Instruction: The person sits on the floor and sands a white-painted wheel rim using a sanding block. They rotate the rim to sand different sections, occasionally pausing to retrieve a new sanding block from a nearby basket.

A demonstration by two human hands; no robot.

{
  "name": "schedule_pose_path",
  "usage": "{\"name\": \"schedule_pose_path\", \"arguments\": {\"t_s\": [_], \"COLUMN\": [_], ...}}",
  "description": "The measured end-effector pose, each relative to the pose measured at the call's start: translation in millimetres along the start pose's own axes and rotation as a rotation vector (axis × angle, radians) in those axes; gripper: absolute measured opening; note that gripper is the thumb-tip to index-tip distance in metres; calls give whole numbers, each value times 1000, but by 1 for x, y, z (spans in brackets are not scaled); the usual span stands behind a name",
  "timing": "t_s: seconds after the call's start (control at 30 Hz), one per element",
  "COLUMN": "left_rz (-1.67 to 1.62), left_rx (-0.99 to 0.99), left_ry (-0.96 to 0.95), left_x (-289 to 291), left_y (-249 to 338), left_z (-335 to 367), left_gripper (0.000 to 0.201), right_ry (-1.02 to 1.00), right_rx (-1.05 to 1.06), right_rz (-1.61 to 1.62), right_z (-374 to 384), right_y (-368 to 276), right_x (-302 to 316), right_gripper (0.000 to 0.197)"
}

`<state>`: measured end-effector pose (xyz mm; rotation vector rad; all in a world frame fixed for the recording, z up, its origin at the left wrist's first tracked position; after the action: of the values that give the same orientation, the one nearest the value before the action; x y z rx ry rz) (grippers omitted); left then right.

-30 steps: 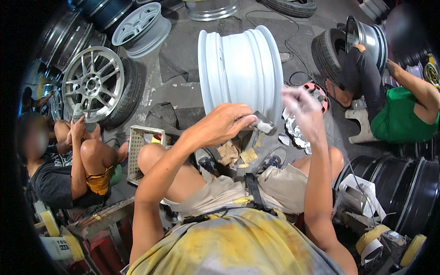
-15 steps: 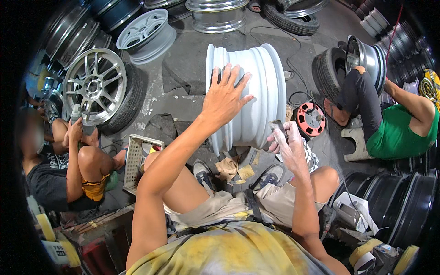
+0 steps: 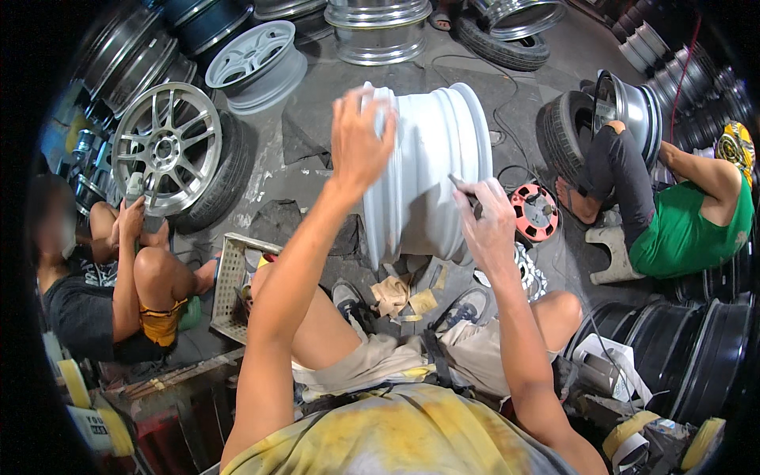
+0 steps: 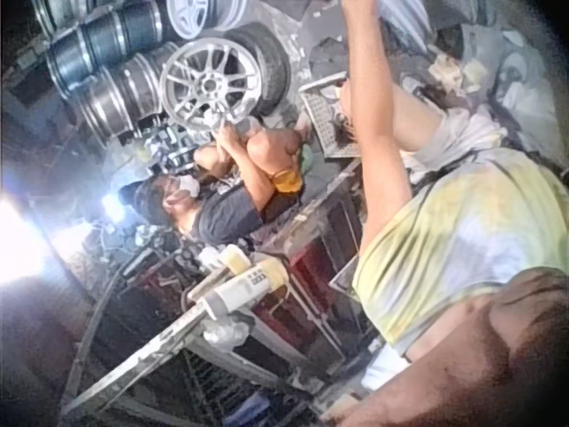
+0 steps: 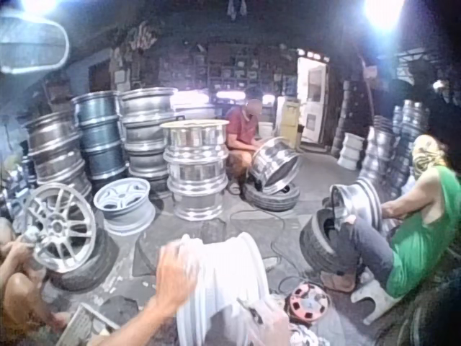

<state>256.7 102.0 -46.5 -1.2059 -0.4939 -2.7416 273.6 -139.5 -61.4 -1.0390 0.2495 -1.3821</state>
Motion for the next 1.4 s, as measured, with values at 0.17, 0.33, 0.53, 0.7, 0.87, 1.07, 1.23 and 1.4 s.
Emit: {"name": "schedule_pose_path", "arguments": {"t_s": [0.17,0.33,0.53,0.7,0.87,1.07,1.23,1.4], "left_rz": [-12,-14,-128,-167,-196,-169,-142,-149], "left_rx": [623,689,706,804,812,773,749,739], "left_ry": [-504,-564,-514,-475,-441,-433,-399,-412], "left_x": [-57,-66,-60,-60,-67,-43,-48,-50], "left_y": [-39,-40,-31,-37,-39,-22,-30,-28], "left_z": [55,45,39,34,35,25,12,12], "left_gripper": [51,52,52,54,55,55,56,57], "right_ry": [-77,-167,-137,-22,-139,-179,-116,-353], "right_rx": [79,118,164,66,116,205,118,244], "right_rz": [-328,-476,-454,-214,-368,-470,-261,-201], "right_z": [26,19,52,85,31,23,27,-31], "right_y": [7,20,38,22,16,14,-8,5], "right_x": [-27,-39,-43,24,28,-23,14,-14], "right_gripper": [31,34,32,27,37,35,32,42]}}
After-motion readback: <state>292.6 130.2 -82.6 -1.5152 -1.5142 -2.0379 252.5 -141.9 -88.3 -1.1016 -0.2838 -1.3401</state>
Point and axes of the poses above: each hand's wrist, its own z-axis towards the middle knuckle, its own x-axis out of the back of the hand, y = z × x, the point moved 2 cm from there along z, towards the middle knuckle, and after that the axes turned 15 degrees about z, right-handed, at the moved point
